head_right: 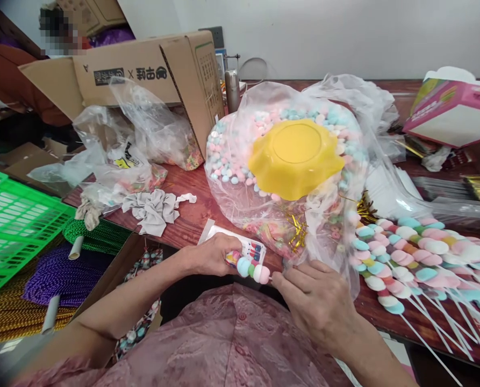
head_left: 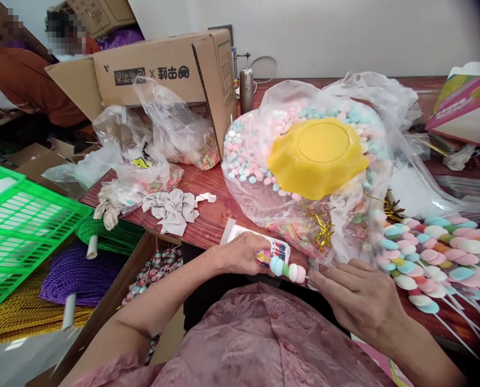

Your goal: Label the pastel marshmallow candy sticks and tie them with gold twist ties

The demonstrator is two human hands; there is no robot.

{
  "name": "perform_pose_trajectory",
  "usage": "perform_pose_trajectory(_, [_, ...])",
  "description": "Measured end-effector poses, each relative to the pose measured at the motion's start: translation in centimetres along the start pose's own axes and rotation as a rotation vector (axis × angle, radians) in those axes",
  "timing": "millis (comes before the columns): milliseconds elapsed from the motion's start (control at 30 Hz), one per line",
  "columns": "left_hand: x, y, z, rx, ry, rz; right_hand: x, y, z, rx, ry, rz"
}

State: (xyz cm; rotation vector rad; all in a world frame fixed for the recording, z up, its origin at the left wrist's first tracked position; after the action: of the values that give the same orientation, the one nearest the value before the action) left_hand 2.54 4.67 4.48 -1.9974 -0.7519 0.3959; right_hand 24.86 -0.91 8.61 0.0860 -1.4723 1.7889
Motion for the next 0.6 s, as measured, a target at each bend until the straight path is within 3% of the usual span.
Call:
perform_pose_trajectory(233, [0.1, 0.5, -0.7, 0.230, 0.051, 0.070, 0.6, 0.5, -0.4, 0.016, 0.025, 0.131])
perform_pose_trajectory(400, [0.3, 0.6, -1.0, 0.363, -0.103, 0.119, 0.5, 0.9, 0.1, -0.075, -0.004, -0.035])
perform_pose_trajectory(533, [0.7, -0.1, -1.4, 0.336, -0.170, 0.100, 0.3, 1.3, 1.0, -0.116, -0.027, -0.184])
perform_pose_trajectory(600, [0.9, -0.5, -1.7, 0.305, -0.190, 0.092, 0.3, 1.7, 1.1, -0.153, -0.026, -0.196])
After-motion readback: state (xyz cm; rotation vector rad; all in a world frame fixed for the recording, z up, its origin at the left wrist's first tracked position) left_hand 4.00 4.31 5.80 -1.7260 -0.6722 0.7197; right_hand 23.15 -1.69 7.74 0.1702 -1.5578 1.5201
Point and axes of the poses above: each hand's wrist, its own x-axis towards the middle knuckle, its own y-axis out of the palm, z = x × y, the point moved 3 cm from there along x, towards the middle knuckle, and after that the axes turned 13 degrees about x, right-handed, at the moved point
